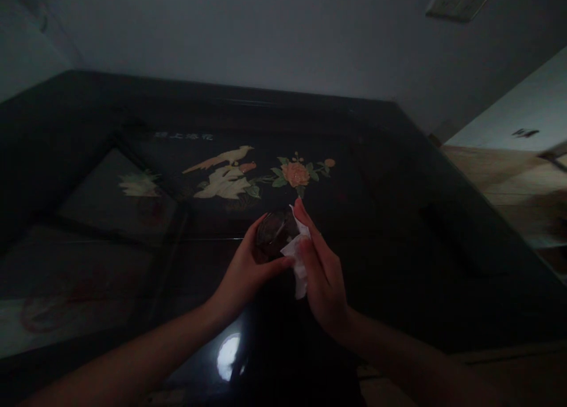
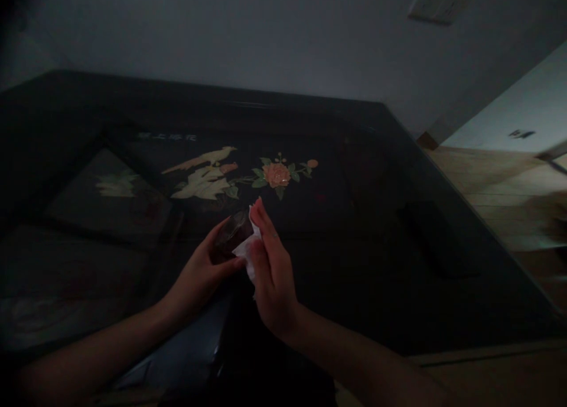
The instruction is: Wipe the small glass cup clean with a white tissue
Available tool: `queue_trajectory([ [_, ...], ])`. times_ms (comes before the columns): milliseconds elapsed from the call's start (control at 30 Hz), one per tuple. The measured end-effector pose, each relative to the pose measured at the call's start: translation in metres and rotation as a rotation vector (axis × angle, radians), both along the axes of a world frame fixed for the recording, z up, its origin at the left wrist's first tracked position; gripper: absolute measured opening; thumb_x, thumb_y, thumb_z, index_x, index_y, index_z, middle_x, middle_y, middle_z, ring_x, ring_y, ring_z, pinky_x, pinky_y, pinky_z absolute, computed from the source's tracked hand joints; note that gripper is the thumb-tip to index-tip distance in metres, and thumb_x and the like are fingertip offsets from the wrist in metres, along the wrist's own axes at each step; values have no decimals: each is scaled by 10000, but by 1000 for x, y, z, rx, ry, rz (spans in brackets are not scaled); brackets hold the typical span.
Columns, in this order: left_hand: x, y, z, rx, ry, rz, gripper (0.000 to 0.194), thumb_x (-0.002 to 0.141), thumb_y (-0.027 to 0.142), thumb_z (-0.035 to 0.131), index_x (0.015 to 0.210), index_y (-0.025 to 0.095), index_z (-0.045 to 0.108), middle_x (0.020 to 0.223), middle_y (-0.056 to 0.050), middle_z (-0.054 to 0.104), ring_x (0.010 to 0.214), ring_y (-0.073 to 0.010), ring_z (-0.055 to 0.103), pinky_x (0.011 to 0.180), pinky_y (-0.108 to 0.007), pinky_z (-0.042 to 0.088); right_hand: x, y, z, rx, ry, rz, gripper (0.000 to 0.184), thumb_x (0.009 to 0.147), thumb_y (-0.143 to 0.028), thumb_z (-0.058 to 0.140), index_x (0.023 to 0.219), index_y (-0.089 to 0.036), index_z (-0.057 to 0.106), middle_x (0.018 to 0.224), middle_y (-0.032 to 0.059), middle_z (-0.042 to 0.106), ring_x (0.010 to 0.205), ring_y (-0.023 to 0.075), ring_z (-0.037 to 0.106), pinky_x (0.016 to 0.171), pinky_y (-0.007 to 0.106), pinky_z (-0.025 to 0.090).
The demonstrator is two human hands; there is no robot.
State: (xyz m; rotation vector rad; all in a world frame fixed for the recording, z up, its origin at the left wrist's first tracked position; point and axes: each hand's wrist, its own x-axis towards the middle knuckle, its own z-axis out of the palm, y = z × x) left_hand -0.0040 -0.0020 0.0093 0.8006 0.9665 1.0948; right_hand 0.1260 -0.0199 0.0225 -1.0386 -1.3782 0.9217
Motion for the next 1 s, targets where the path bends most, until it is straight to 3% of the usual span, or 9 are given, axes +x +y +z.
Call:
queue_trajectory([
  [233,-1,4,-2,-39,-127,32,718,553,182,855,1208,206,559,1196,-72,674,1123,-245,614,1000,-360,452,7,1,16,-129,149,43,358,981,-324,422,1313,-288,554,1418,19,519,1318,198,462,1132,395,327],
  [400,-3,8,-3,-30,-252,60,607,518,244,888,1068,197,638,1103,-51,702,1093,-224,622,1058,-359,397,20,20,21,-181,414,-111,317,957,-354,460,1215,-280,631,1246,34,660,1147,212,613,999,380,472],
  [500,-3,8,-2,-50,-274,24,532,541,252,879,1022,215,654,1073,-29,707,1096,-204,618,1063,-338,394,26,31,21,-223,467,-203,332,947,-346,454,1222,-266,620,1168,46,696,1045,211,664,891,367,541],
  [633,-3,7,1,-53,-241,-32,537,576,228,849,1070,235,640,1108,-29,691,1118,-209,606,1049,-334,411,24,30,17,-224,381,-180,360,961,-368,410,1257,-267,588,1190,48,681,1088,213,639,906,373,532],
  [733,-2,5,3,-63,-172,-42,639,561,175,836,1153,225,603,1186,-57,663,1120,-236,606,1026,-365,435,18,20,15,-135,256,-98,356,977,-365,394,1266,-266,577,1258,44,641,1163,212,592,998,387,472],
  [867,-1,3,5,-12,-70,-43,775,514,91,830,1226,235,560,1253,-65,637,1138,-261,602,969,-361,488,12,12,12,45,-64,51,355,982,-305,391,1303,-265,536,1370,48,544,1288,202,475,1106,401,357],
  [1000,-3,2,4,35,23,-1,861,494,82,832,1272,249,505,1269,-67,628,1177,-277,580,974,-381,495,9,11,1,98,-195,50,423,982,-314,389,1404,-290,395,1441,56,448,1333,196,408,1135,419,305],
])
